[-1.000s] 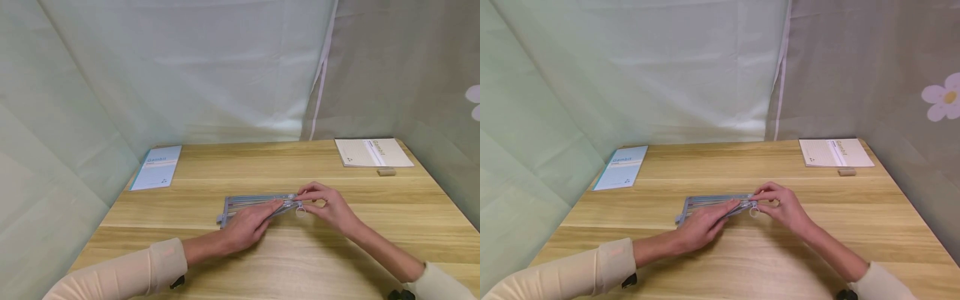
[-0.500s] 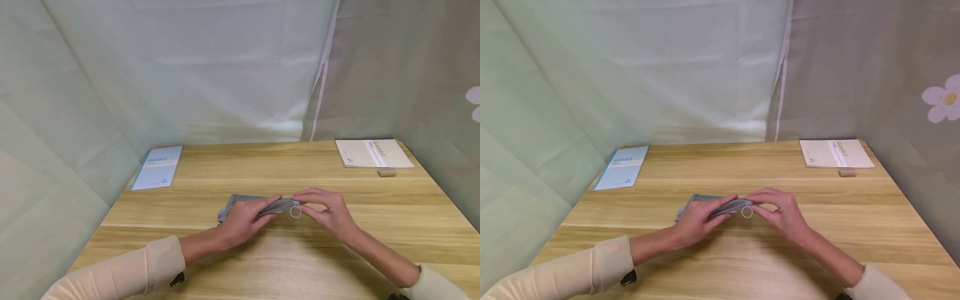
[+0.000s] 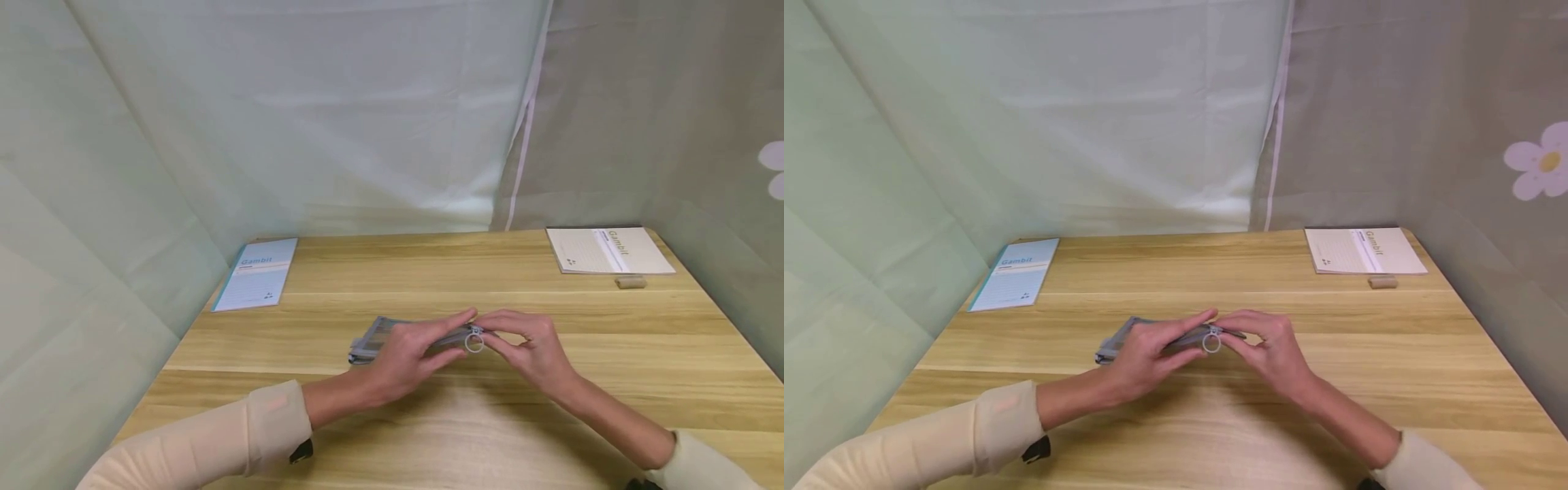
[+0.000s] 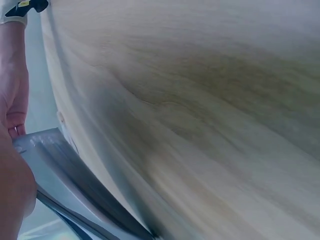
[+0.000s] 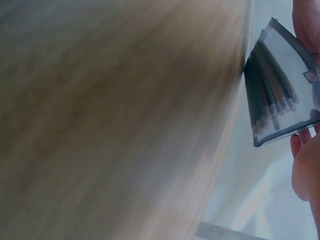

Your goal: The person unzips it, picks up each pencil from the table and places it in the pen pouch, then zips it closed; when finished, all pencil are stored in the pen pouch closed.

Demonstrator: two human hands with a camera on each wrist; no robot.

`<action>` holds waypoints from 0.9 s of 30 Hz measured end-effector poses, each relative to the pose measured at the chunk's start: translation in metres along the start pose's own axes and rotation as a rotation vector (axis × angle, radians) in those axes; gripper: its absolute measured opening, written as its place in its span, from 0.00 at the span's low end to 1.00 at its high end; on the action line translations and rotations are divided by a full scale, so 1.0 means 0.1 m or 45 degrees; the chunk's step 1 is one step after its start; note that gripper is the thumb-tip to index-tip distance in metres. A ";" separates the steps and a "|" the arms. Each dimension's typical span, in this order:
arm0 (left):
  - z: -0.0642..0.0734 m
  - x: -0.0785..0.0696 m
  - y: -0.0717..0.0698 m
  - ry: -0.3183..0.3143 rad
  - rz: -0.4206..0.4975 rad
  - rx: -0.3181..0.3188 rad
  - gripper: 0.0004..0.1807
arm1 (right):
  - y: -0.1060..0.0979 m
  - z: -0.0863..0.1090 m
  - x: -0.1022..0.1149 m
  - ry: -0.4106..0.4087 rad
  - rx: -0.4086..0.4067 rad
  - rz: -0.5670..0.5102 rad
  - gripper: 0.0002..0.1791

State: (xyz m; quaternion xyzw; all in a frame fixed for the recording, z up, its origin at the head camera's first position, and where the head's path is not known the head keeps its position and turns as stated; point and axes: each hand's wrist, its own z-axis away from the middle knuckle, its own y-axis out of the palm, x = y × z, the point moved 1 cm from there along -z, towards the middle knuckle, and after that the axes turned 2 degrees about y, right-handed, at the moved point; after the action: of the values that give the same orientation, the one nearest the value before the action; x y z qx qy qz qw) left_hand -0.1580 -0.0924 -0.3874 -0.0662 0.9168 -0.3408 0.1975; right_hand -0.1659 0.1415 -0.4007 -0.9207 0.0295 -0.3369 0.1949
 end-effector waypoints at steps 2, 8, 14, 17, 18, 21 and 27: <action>-0.03 -0.01 0.01 0.017 0.026 -0.010 0.33 | 0.01 -0.01 0.00 -0.017 -0.010 -0.006 0.20; -0.08 -0.01 0.04 0.068 0.045 -0.033 0.29 | 0.05 -0.02 0.01 -0.042 -0.008 -0.007 0.18; -0.09 -0.03 0.05 0.048 0.111 -0.040 0.23 | 0.05 -0.01 0.03 -0.014 -0.003 0.007 0.17; -0.10 -0.04 0.05 0.002 0.190 -0.046 0.20 | 0.07 0.00 0.03 -0.020 -0.009 0.015 0.17; -0.10 -0.04 0.05 -0.018 0.205 -0.050 0.19 | 0.07 0.00 0.03 -0.025 -0.012 0.019 0.17; -0.10 -0.05 0.05 -0.101 0.288 -0.067 0.17 | 0.09 0.00 0.02 -0.035 -0.017 0.038 0.18; -0.11 -0.09 0.05 -0.406 0.546 -0.131 0.15 | 0.12 0.00 0.04 -0.033 -0.023 0.057 0.18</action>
State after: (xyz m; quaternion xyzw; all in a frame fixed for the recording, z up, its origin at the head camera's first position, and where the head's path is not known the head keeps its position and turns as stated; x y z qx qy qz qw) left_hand -0.1547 -0.0797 -0.3802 0.0666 0.8833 -0.2295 0.4034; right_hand -0.1623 0.1298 -0.4029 -0.9258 0.0507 -0.3202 0.1945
